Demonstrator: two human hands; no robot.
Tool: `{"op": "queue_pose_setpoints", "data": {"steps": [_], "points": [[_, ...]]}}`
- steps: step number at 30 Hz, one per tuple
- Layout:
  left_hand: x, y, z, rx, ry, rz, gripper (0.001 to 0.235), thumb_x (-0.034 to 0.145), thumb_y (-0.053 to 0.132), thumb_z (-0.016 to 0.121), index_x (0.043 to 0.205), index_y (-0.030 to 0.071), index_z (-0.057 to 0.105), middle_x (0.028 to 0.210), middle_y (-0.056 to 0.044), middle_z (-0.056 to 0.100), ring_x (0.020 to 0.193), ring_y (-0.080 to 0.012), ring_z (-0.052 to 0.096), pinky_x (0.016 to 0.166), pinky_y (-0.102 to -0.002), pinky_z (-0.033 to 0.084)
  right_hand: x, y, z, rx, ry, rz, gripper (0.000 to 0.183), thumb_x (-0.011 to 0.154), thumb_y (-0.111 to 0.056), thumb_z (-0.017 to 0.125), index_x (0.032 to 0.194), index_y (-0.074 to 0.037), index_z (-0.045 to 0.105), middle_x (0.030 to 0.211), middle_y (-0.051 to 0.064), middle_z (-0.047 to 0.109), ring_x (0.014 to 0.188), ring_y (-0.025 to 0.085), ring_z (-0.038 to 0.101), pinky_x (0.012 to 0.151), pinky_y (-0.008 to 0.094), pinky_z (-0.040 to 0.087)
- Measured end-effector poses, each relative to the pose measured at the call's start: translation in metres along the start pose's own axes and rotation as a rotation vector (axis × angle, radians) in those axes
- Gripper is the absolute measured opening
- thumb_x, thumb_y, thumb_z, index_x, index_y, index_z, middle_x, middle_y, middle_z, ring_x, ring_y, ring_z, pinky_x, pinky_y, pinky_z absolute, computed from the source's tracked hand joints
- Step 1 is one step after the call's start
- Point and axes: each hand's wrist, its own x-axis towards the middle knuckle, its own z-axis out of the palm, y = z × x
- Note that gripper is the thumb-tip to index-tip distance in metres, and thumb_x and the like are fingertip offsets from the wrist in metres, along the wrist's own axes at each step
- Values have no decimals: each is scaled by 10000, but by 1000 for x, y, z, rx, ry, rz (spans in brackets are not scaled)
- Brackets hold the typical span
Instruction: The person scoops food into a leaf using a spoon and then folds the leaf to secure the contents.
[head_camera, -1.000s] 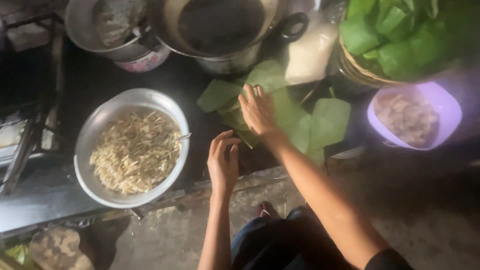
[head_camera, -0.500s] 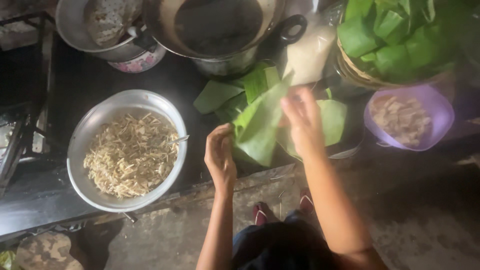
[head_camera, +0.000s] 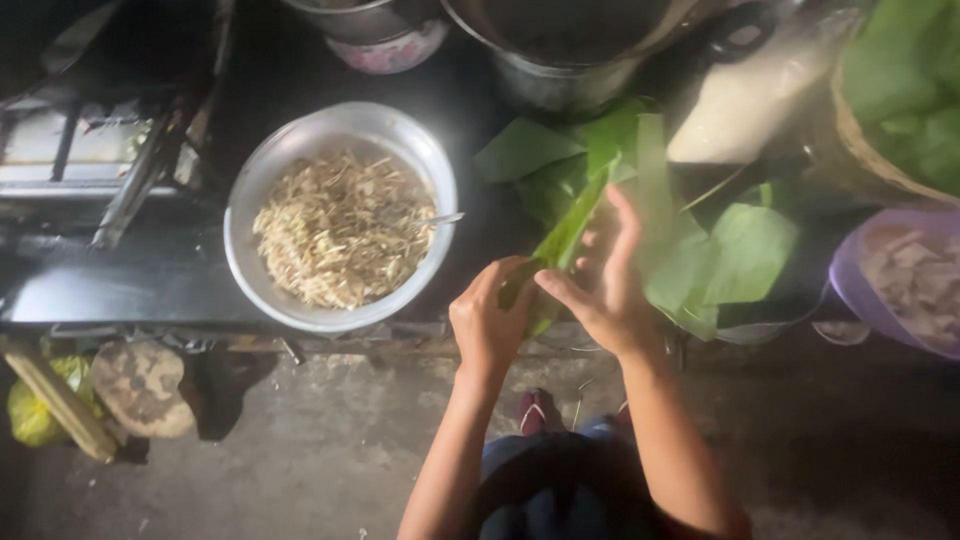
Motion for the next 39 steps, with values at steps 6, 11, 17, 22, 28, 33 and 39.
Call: {"op": "queue_pose_setpoints", "data": {"steps": [6,11,17,22,28,33,39], "points": [[-8,-5,-23,-77,31,-10,197,811,39,808,1000,64,757,924,-98,759,808,-251,759,719,-320,587,-4,22,0,-183,28,17,565,956,-10,565,1486,-23,371,1370,149,681,1211,209,671,1022,339,535],[-11,-21,-44,-170,62,-71,284,739,-90,703,975,59,756,959,-60,762,870,-222,732,768,-324,587,-10,24,-25,-162,-102,62,164,919,-15,609,979,-13,761,1238,117,752,1198,225,698,1075,355,527],[-25,-32,-30,-161,271,-40,521,706,-90,626,1208,43,598,1194,-133,598,1123,-300,544,994,-399,454,-5,12,-19,96,-10,26,310,960,-208,592,710,-103,743,1457,75,563,1455,224,459,1117,417,495],[-59,-40,17,-1237,101,-898,417,1043,191,495,1437,60,450,1298,-172,605,1085,-343,501,903,-480,347,-15,-3,-12,-56,-14,-211,156,878,-191,723,732,-137,728,1529,21,509,1518,241,418,1265,468,407],[-63,-66,52,-1907,-387,-966,551,1066,458,467,1459,78,540,1460,-121,593,1357,-324,526,1152,-517,422,-25,-18,-32,-437,-40,-222,122,745,-118,741,661,-198,705,1523,6,509,1524,275,346,1278,457,313],[-59,-55,58,-2392,-597,-852,554,1061,565,459,1410,151,578,1425,-105,597,1323,-350,537,1122,-593,429,-34,-37,-58,-843,-115,-217,360,750,91,611,878,-202,776,1445,19,609,1469,314,414,1235,450,340],[-55,-45,82,-1934,-531,-1178,612,998,575,482,1401,126,588,1384,-110,628,1271,-321,567,1007,-523,507,-59,-62,-83,-1081,-64,-142,489,832,120,595,1204,-153,758,1334,42,688,1352,315,567,1129,452,417]]}}
